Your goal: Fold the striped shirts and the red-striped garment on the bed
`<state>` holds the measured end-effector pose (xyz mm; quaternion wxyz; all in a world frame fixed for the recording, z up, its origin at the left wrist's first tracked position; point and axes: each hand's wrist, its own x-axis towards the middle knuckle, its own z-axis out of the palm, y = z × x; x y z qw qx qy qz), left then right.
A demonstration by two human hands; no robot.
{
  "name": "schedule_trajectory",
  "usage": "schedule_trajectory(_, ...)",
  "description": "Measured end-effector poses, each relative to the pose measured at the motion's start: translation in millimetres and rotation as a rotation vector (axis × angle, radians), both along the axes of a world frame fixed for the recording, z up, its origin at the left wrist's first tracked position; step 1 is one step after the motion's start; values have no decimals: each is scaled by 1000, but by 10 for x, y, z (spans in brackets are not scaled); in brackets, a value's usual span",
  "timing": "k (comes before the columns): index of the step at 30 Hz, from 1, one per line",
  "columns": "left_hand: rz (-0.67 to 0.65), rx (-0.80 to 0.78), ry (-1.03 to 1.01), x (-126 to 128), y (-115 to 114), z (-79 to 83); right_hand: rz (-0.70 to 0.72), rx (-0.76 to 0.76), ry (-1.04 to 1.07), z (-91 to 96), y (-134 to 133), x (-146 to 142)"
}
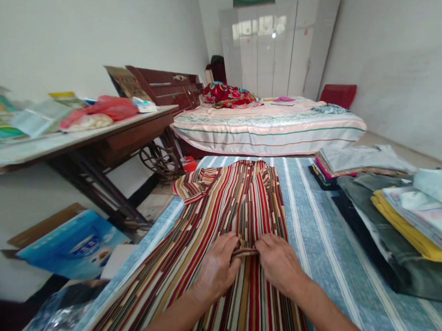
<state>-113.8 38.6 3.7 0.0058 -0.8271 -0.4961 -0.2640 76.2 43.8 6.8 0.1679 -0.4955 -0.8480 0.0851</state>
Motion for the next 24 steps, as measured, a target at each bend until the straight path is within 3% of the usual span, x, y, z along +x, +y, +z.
schedule_trajectory(4,96,18,57,77,-53,-53,-50,-56,146,176,185,36)
schedule_trajectory(10,170,57,81,149,5,-15,-47,-93,-21,540,412,1)
schedule_trajectory(13,164,7,76,88,152,143,-31,-85,-73,663,497,-2)
schedule_trajectory(20,151,-108,84,-107,543,688,-24,-60,-14,816,603,50)
schedule_trajectory(24,150,-142,-7,-145,646,744,-37,-27,4,885,669,43)
